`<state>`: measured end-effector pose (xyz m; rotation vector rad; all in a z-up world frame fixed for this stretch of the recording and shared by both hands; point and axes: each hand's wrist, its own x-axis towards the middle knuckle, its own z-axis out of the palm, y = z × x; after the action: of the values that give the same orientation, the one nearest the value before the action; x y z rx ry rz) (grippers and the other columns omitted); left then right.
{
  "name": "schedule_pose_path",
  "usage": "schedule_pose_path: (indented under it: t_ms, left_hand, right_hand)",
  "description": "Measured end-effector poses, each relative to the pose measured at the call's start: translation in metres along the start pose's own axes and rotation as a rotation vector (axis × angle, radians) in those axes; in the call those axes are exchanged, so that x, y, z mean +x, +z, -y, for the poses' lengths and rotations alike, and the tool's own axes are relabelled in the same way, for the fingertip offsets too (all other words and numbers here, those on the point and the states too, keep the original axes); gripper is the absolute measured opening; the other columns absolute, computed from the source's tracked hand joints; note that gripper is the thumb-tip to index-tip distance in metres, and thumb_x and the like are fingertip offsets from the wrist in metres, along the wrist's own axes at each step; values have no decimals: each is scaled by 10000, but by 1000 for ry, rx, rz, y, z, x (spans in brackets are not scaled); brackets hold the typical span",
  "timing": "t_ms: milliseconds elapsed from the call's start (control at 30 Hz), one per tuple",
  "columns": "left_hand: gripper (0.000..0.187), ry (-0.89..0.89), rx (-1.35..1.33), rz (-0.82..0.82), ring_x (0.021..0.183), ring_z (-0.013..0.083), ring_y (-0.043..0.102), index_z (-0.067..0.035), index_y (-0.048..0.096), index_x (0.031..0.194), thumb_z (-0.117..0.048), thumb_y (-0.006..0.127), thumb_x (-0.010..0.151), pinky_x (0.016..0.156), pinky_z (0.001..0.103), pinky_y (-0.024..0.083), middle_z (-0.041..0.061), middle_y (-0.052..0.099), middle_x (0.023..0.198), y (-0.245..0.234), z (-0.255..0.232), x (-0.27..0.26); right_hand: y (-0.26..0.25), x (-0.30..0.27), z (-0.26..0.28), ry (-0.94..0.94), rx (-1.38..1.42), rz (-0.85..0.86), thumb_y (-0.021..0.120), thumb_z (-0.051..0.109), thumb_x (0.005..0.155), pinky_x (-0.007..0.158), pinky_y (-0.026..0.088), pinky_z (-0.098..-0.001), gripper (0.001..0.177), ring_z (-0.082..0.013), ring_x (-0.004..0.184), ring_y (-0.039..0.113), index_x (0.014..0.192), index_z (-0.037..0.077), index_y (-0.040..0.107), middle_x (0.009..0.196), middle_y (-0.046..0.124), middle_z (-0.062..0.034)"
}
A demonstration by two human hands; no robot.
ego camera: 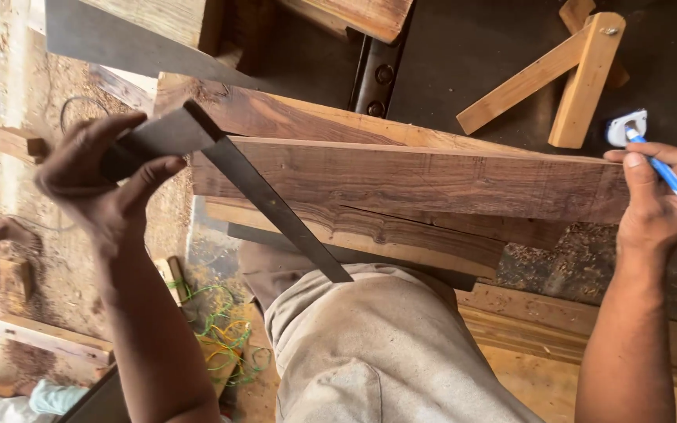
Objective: Using measuring and layout tools to mark lines and angles on wooden planks in a workshop.
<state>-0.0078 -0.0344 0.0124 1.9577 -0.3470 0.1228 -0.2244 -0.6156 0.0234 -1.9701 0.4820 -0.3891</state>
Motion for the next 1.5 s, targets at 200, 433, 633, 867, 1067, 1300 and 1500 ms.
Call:
schedule_pose_path:
  t_ms: [200,433,633,867,1067,1300,1500]
  left_hand:
    - [417,-177,-248,-110,724,59,636,-113,779,1217,-319,948,897,620,209,510,-1,701,914,-5,25,-26]
    - [437,-368,-300,-18,923,78,660,-46,750,1279,-203,969,935,829,218,535,26,739,1028,6,27,-14]
    - [527,-331,37,211,901,134,675,-81,751,1294,-285,933,843,747,264,538,33,728,1000,12,14,24]
    - [555,-248,157,367,915,168,667,-77,735,1275,-323,929,817,758,313,556,59,733,1044,18,5,29]
    - [536,-207,161,512,812,157,654,-50,719,1223,-315,906,796,680,326,512,79,736,1000,24,-14,62]
    - [574,-152,186,680,692,131,622,-76,744,1238,-384,897,779,577,291,512,47,735,904,55,-21,60]
    - [534,-54,204,815,755,168,650,-155,744,1233,-396,890,779,640,333,554,38,705,883,78,-39,69]
  right_hand:
    - [0,-6,-13,58,-48,-101,625,-72,1157,954,575,-309,73,-246,1017,745,1226,-94,617,1130,709,-180]
    - [32,-19,37,-80,-472,-223,547,-40,1166,1003,574,-327,132,-201,1082,695,1254,-80,637,1213,691,-131]
    - [111,-72,112,-229,-617,-349,618,71,1185,972,569,-393,164,-275,1026,685,1220,-89,629,1158,709,-213]
    - [166,-120,136,-216,-516,-247,546,151,1159,958,564,-409,268,-323,1016,707,1204,-110,588,1075,695,-265]
    - [167,-107,145,-260,-606,-161,438,181,1140,885,626,-451,304,-346,899,714,1148,-105,540,993,685,-279]
    - [174,-81,152,-226,-462,-109,376,292,1130,843,638,-427,440,-330,859,717,1134,-80,610,996,682,-235]
    - [224,-79,191,74,-407,-4,498,237,1078,896,644,-446,323,-313,902,751,1081,-41,662,987,725,-196]
